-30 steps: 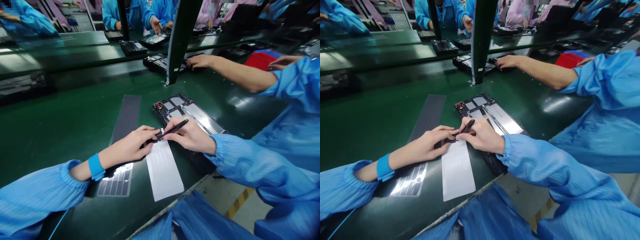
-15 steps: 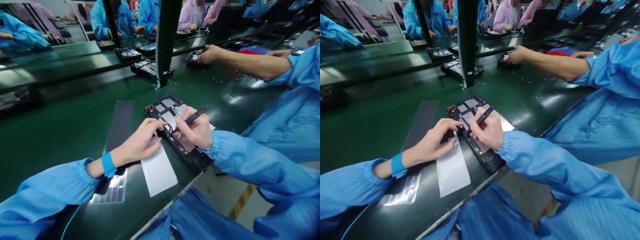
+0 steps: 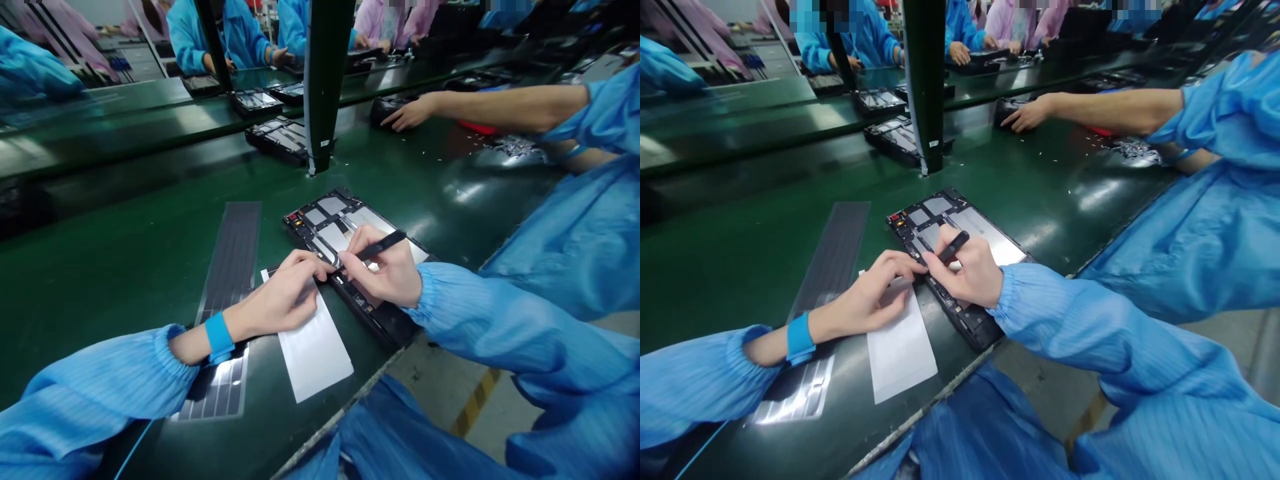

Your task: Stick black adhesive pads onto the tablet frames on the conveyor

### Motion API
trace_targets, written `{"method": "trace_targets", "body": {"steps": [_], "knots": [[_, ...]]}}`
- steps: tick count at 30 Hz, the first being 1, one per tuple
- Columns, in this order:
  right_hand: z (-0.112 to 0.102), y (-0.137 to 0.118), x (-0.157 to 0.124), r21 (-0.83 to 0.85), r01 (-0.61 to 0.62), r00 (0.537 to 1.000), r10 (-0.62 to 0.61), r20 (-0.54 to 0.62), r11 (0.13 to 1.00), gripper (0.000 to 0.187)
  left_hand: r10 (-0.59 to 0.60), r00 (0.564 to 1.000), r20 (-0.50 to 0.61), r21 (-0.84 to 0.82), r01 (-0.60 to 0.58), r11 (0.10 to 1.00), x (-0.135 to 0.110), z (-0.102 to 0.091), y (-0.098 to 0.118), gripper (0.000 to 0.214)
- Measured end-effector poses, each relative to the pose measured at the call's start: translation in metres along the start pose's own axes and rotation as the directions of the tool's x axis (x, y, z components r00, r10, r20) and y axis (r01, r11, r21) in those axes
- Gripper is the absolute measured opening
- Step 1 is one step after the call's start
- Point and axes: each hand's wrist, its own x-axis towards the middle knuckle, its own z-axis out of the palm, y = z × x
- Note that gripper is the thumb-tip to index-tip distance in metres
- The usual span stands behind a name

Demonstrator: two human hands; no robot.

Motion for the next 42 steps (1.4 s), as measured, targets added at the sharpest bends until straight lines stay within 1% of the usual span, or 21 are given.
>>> {"method": "trace_targets", "body": {"steps": [4, 6, 7, 9, 11, 12, 14, 16, 18, 21, 22, 24, 25, 26, 27, 30, 32, 35, 37, 40, 42], "knots": [[-0.001, -0.001, -0.001, 0.014, 0.002, 1.0, -0.001, -0.015, 1.0, 0.014, 0.041, 0.993, 0.111, 0.153, -0.057, 0.987, 0.006, -0.003, 0.006, 0.022], [-0.001, -0.001, -0.002, 0.028, -0.019, 1.0, 0.019, -0.013, 0.999, 0.015, 0.049, 0.985, 0.163, 0.228, -0.086, 0.97, 0.008, -0.014, 0.009, 0.027], [-0.001, 0.0, -0.003, 0.035, -0.032, 0.999, 0.032, -0.01, 0.999, 0.015, 0.034, 0.987, 0.157, 0.261, -0.075, 0.962, 0.006, -0.022, 0.008, 0.031], [-0.001, 0.003, -0.006, 0.052, -0.056, 0.998, 0.056, -0.016, 0.997, 0.016, -0.038, 0.996, 0.08, 0.338, 0.009, 0.941, -0.003, -0.044, -0.001, 0.037], [-0.002, 0.005, -0.008, 0.085, -0.087, 0.994, 0.092, -0.052, 0.993, 0.016, -0.152, 0.988, -0.007, 0.433, 0.14, 0.89, -0.023, -0.067, -0.014, 0.037], [-0.003, 0.006, -0.009, 0.106, -0.109, 0.99, 0.117, -0.074, 0.988, 0.016, -0.212, 0.977, -0.015, 0.479, 0.193, 0.856, -0.036, -0.076, -0.022, 0.037], [-0.005, 0.006, -0.005, 0.147, -0.181, 0.978, 0.194, -0.077, 0.972, 0.015, -0.343, 0.938, 0.056, 0.547, 0.258, 0.796, -0.062, -0.087, -0.032, 0.04], [-0.006, 0.0, 0.006, 0.155, -0.253, 0.967, 0.253, 0.019, 0.955, 0.014, -0.471, 0.877, 0.095, 0.603, 0.325, 0.728, -0.083, -0.084, -0.034, 0.043], [-0.001, -0.01, 0.022, 0.141, -0.277, 0.952, 0.252, 0.173, 0.951, 0.012, -0.556, 0.831, 0.005, 0.673, 0.409, 0.617, -0.092, -0.07, -0.026, 0.046], [0.021, -0.026, 0.049, 0.188, -0.246, 0.906, 0.157, 0.393, 0.951, 0.009, -0.578, 0.798, -0.17, 0.758, 0.481, 0.441, -0.087, -0.045, -0.003, 0.046], [0.032, -0.03, 0.056, 0.213, -0.25, 0.881, 0.131, 0.454, 0.944, 0.008, -0.577, 0.792, -0.198, 0.774, 0.487, 0.404, -0.084, -0.039, 0.004, 0.046], [0.055, -0.033, 0.065, 0.252, -0.303, 0.826, 0.121, 0.55, 0.919, 0.009, -0.58, 0.783, -0.225, 0.78, 0.502, 0.374, -0.078, -0.031, 0.013, 0.045], [0.066, -0.033, 0.068, 0.264, -0.345, 0.802, 0.137, 0.581, 0.901, 0.01, -0.577, 0.784, -0.231, 0.767, 0.512, 0.387, -0.076, -0.031, 0.013, 0.044], [0.076, -0.031, 0.069, 0.276, -0.388, 0.783, 0.157, 0.602, 0.879, 0.012, -0.569, 0.793, -0.218, 0.741, 0.514, 0.432, -0.075, -0.034, 0.012, 0.043], [0.083, -0.029, 0.068, 0.29, -0.427, 0.769, 0.175, 0.616, 0.856, 0.013, -0.555, 0.811, -0.182, 0.703, 0.502, 0.504, -0.075, -0.038, 0.008, 0.043], [0.095, -0.024, 0.063, 0.345, -0.486, 0.761, 0.194, 0.619, 0.803, 0.018, -0.477, 0.879, 0.026, 0.535, 0.391, 0.749, -0.076, -0.058, -0.009, 0.046], [0.096, -0.023, 0.059, 0.377, -0.477, 0.78, 0.185, 0.598, 0.794, 0.02, -0.45, 0.875, 0.178, 0.451, 0.334, 0.828, -0.077, -0.071, -0.019, 0.059], [0.094, -0.026, 0.055, 0.398, -0.41, 0.818, 0.137, 0.559, 0.821, 0.02, -0.451, 0.837, 0.309, 0.417, 0.307, 0.855, -0.078, -0.079, -0.025, 0.092], [0.094, -0.028, 0.053, 0.392, -0.343, 0.835, 0.087, 0.543, 0.854, 0.019, -0.453, 0.831, 0.322, 0.418, 0.305, 0.856, -0.078, -0.078, -0.025, 0.106], [0.097, -0.03, 0.053, 0.376, -0.281, 0.835, 0.032, 0.549, 0.883, 0.018, -0.468, 0.827, 0.312, 0.432, 0.315, 0.845, -0.079, -0.074, -0.024, 0.113], [0.099, -0.03, 0.053, 0.377, -0.306, 0.815, 0.036, 0.578, 0.874, 0.017, -0.481, 0.818, 0.317, 0.44, 0.322, 0.838, -0.079, -0.073, -0.023, 0.113]]}}
